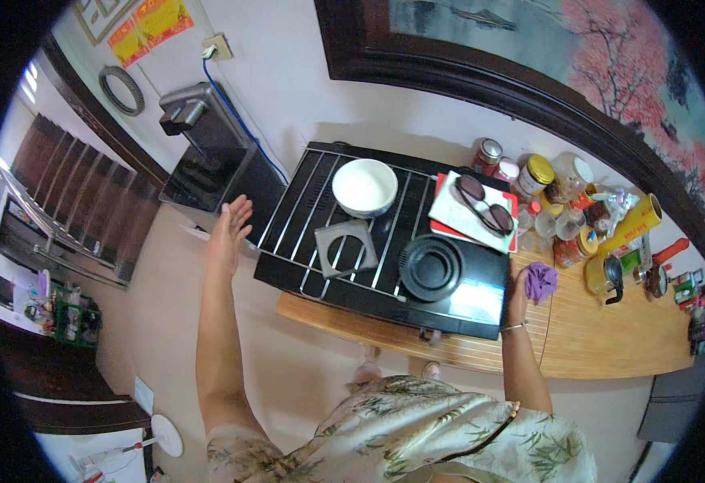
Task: The person wipes a wooden table surface with a purple cloth, moving various items like a kettle, jars, and a dish rack to clean underneath them. The person systematically wipes the table, lifts objects to clean the area beneath, and then places them back down.
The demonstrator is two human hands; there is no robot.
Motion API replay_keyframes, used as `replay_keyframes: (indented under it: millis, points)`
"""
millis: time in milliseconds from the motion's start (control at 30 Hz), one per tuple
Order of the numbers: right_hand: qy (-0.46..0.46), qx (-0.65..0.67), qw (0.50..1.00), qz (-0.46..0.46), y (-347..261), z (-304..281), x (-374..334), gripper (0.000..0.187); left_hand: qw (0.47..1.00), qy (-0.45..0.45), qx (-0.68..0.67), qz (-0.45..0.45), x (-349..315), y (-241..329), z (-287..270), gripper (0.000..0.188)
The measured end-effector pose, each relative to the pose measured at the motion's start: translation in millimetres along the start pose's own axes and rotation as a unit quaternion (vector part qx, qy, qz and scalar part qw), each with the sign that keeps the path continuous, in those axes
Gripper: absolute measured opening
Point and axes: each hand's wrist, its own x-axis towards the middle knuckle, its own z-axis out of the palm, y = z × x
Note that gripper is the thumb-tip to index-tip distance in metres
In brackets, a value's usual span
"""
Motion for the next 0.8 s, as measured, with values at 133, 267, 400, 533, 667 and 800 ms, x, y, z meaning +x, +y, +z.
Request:
replay_keyframes:
  millis: [133, 267, 400, 533, 667, 800]
  points:
    - [-0.008, -0.052, 0.998, -0.047, 38, -62, 32, 0.082, 0.993, -0.091, -0.032, -0.074, 49, -42, 2, 0.068]
    - [0.004, -0.068, 0.995, -0.066, 29, -43, 19, 0.076, 0.979, -0.165, -0.042, -0.110, 75, -51, 12, 0.066]
    - [0.028, -0.034, 0.999, -0.027, 13, -15, 6, 0.073, 0.973, -0.222, -0.040, -0.056, 95, -71, 19, 0.061]
    - [0.067, -0.025, 0.997, 0.003, 11, -18, 7, 0.073, 0.953, -0.227, -0.149, -0.135, 90, -72, 44, 0.056]
    - [0.095, -0.055, 0.994, 0.011, -7, 5, 0, 0.071, 0.947, -0.215, -0.182, -0.153, 91, -79, 45, 0.056]
    - [0.133, -0.071, 0.989, 0.000, -4, 6, 0, 0.067, 0.900, -0.296, -0.290, -0.134, 88, -83, 46, 0.056]
